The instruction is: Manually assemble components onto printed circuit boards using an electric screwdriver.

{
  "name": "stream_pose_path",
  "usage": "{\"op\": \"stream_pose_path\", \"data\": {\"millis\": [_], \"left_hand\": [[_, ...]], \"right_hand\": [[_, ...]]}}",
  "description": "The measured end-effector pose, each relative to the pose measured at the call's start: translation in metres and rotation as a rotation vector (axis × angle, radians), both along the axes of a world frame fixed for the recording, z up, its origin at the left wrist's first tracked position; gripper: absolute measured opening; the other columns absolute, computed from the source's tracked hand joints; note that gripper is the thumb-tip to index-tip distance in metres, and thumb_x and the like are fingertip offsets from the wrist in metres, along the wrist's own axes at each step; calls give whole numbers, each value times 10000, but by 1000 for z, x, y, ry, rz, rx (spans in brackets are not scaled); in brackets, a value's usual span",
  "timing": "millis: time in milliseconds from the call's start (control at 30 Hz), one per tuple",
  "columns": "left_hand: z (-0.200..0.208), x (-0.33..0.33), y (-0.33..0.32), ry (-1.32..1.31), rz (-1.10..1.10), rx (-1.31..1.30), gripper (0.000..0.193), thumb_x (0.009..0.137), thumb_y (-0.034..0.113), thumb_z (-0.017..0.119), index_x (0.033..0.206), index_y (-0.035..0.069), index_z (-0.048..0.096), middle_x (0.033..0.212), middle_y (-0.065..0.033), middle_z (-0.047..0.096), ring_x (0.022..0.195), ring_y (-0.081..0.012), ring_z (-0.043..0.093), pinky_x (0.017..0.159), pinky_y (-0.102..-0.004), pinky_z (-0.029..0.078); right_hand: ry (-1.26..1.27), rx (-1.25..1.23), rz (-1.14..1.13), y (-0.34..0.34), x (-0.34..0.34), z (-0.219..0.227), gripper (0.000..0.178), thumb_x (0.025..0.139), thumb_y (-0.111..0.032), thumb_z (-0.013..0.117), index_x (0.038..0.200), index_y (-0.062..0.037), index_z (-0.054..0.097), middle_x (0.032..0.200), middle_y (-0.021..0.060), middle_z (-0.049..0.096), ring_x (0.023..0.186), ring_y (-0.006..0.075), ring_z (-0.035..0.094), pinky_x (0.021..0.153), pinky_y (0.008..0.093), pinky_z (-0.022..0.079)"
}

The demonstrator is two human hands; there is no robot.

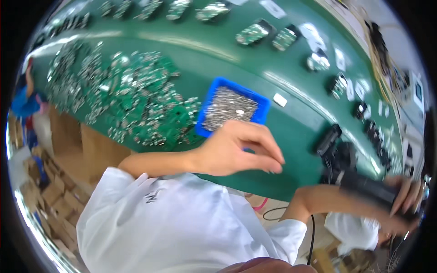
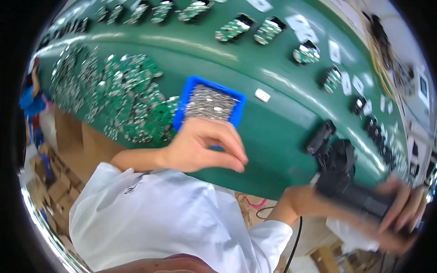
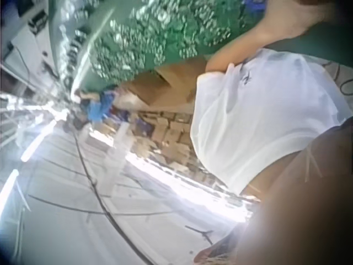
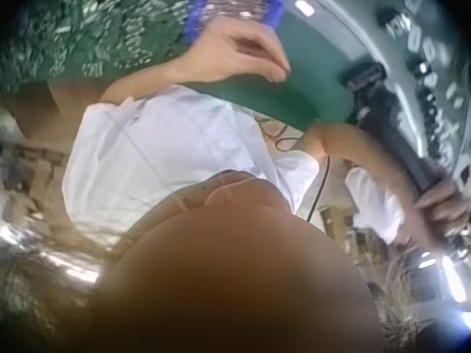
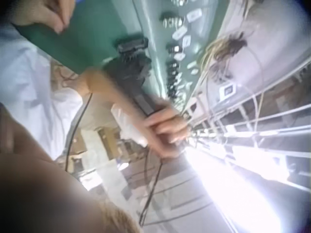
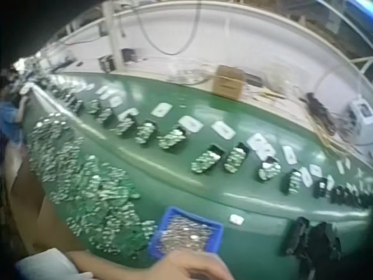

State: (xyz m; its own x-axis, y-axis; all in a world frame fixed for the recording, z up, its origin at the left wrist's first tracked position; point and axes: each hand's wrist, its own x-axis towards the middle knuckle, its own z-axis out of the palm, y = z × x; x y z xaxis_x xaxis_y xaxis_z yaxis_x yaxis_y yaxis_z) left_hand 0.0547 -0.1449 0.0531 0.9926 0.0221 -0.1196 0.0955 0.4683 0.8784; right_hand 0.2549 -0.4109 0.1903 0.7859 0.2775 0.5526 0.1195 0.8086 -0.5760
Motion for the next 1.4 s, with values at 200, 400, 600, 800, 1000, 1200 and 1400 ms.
{"op": "stream_pose_path", "data": {"millis": [200, 400, 600, 800, 1000, 1200, 1400], "left_hand": [[9, -20, -10, -177, -114, -289, 222, 805, -113, 847, 967, 31, 799, 985, -93, 765, 845, -150, 697, 767, -234, 558], [7, -35, -3, -161, -143, -322, 214, 809, -109, 846, 969, 26, 798, 966, -98, 772, 821, -151, 703, 745, -237, 565], [9, -43, 20, 308, -437, -601, 223, 811, -107, 845, 998, 0, 788, 949, -108, 781, 801, -159, 716, 702, -239, 570], [-8, -61, 29, -5, -236, -354, 220, 831, -84, 833, 1031, -12, 778, 949, -108, 785, 806, -173, 727, 686, -249, 578], [-17, -72, 48, -456, 84, 136, 242, 836, 12, 856, 1064, 6, 775, 961, -86, 782, 828, -197, 735, 708, -270, 593], [-7, -54, 118, -551, 207, 785, 526, 729, 305, 928, 1158, 53, 756, 1225, -95, 734, 1050, -234, 697, 910, -367, 578], [-24, -16, 216, -331, -26, 1814, 379, 829, 335, 810, 1124, 112, 726, 1145, 0, 669, 1075, -214, 605, 962, -346, 475]], "right_hand": [[-123, 362, 331, 58, -72, -3, 274, 997, -334, 720, 1149, -157, 575, 1065, -55, 597, 679, 167, 583, 578, 307, 536], [53, 602, -973, 125, -82, 25, 311, 976, -349, 743, 1165, -167, 576, 1091, -26, 615, 897, 118, 592, 558, 284, 544], [-60, 347, -296, 90, -95, 8, 336, 833, -179, 776, 1115, -110, 606, 852, -27, 643, 592, 84, 564, 404, 220, 526], [-66, 132, 69, 85, -121, 8, 371, 764, -98, 792, 1091, -80, 620, 713, -27, 651, 408, 71, 546, 324, 184, 512], [-79, 130, -98, 123, -137, -5, 358, 800, -156, 775, 1113, -85, 615, 731, -12, 625, 429, 74, 530, 319, 180, 476], [-12, 180, -86, 169, -159, -29, 353, 852, -233, 737, 1144, -86, 602, 782, 20, 586, 471, 92, 506, 315, 195, 438], [-142, -48, -207, 110, -158, -23, 424, 951, -284, 682, 1299, -76, 558, 852, 27, 557, 524, 103, 533, 354, 201, 468]]}}
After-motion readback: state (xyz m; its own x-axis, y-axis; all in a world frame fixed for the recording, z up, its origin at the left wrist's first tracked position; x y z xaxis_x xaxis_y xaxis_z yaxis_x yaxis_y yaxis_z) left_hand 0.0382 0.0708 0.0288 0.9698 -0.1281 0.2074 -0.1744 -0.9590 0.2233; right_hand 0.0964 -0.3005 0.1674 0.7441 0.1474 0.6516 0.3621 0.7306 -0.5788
